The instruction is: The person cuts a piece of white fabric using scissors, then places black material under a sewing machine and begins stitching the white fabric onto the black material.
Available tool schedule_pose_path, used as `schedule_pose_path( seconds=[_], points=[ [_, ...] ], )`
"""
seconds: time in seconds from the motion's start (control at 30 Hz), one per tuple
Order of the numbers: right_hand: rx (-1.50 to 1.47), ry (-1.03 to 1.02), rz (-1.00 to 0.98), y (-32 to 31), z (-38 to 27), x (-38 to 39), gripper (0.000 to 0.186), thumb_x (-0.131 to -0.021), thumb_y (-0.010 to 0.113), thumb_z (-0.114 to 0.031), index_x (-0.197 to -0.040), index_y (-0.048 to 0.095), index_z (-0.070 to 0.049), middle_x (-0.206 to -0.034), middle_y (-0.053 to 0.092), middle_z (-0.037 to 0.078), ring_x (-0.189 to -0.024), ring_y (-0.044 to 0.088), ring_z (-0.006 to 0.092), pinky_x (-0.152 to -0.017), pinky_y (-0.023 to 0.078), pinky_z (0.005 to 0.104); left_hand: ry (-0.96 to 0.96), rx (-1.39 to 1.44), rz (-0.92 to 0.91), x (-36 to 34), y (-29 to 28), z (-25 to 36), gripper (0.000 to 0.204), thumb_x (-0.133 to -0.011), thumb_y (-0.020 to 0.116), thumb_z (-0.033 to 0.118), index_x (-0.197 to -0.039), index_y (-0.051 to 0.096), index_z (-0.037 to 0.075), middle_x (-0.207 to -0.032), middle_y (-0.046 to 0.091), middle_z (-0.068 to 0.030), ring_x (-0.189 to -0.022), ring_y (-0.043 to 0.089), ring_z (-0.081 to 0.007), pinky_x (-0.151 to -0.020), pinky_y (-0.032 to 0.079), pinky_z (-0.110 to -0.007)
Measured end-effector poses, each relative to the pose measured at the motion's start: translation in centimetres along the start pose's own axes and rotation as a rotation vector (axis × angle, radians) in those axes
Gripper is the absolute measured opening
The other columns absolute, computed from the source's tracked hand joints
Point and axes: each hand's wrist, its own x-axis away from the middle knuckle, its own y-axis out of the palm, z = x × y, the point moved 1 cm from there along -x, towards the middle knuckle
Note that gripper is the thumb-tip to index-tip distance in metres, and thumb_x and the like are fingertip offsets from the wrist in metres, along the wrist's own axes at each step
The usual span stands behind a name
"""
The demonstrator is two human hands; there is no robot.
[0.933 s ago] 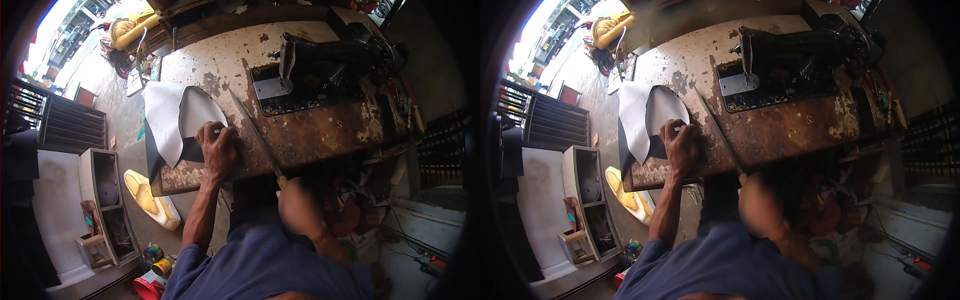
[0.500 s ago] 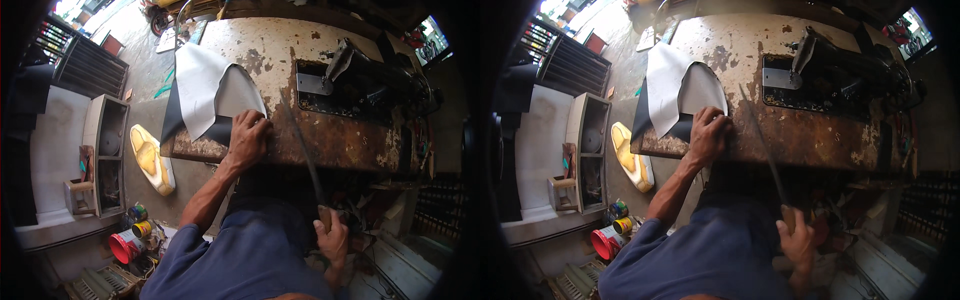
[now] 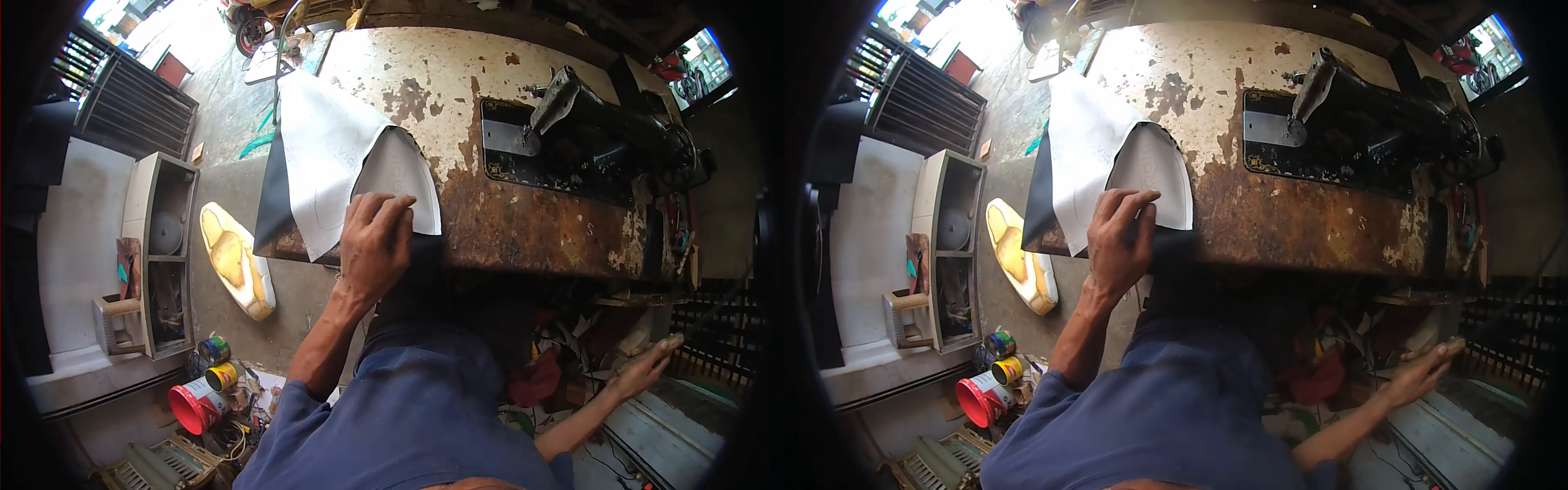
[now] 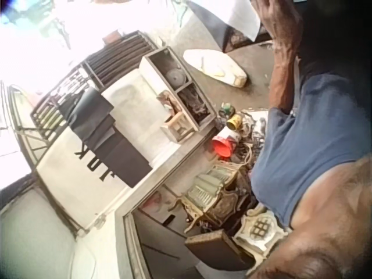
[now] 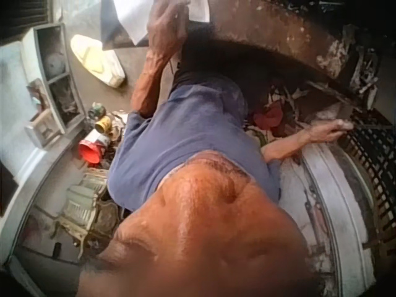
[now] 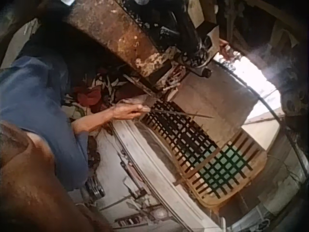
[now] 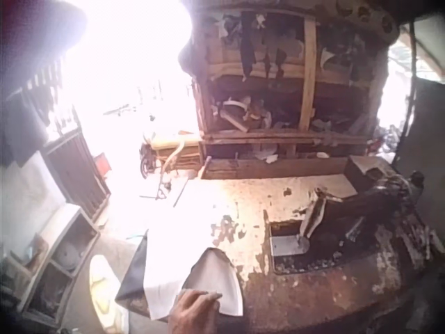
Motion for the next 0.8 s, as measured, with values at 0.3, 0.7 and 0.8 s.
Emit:
schedule_pose_path(
  seconds=[0.3, 0.7, 0.8],
  points=[
    [0.720, -0.012, 0.221, -8.2, 19.5, -12.9, 0.071, -0.100, 0.066, -0.043, -0.149, 0.050, 0.006, -0.151, 0.053, 0.028, -0.140, 0.051, 0.0423, -0.114, 0.042, 0.0447, -0.162, -0.333, 0.245, -1.0, -1.4, -3.7, 0.021, -0.095, 0.070, 0.013, -0.114, 0.071, 0.003, -0.106, 0.068, -0.0154, -0.104, 0.064, -0.0320, -0.091, 0.051, -0.042],
    [0.824, -0.377, 0.036, 2.1, 25.0, -30.9, 0.061, -0.100, 0.066, -0.038, -0.152, 0.052, -0.011, -0.142, 0.062, 0.023, -0.130, 0.061, 0.0400, -0.105, 0.050, 0.0446, -0.747, 0.377, -0.212, -7.0, -5.1, -8.0, 0.042, -0.094, 0.073, 0.028, -0.114, 0.073, -0.009, -0.086, 0.070, -0.0048, -0.074, 0.061, -0.0116, -0.070, 0.049, -0.027],
    [1.051, -0.273, -0.026, 2.6, 26.2, -34.1, 0.060, -0.100, 0.063, -0.039, -0.156, 0.048, -0.020, -0.145, 0.061, 0.018, -0.131, 0.059, 0.0418, -0.106, 0.049, 0.0475, -0.749, 0.407, -0.215, -6.4, -5.2, -8.8, 0.043, -0.094, 0.072, 0.028, -0.116, 0.072, -0.010, -0.088, 0.070, -0.0046, -0.073, 0.060, -0.0098, -0.069, 0.048, -0.026]
  ],
)
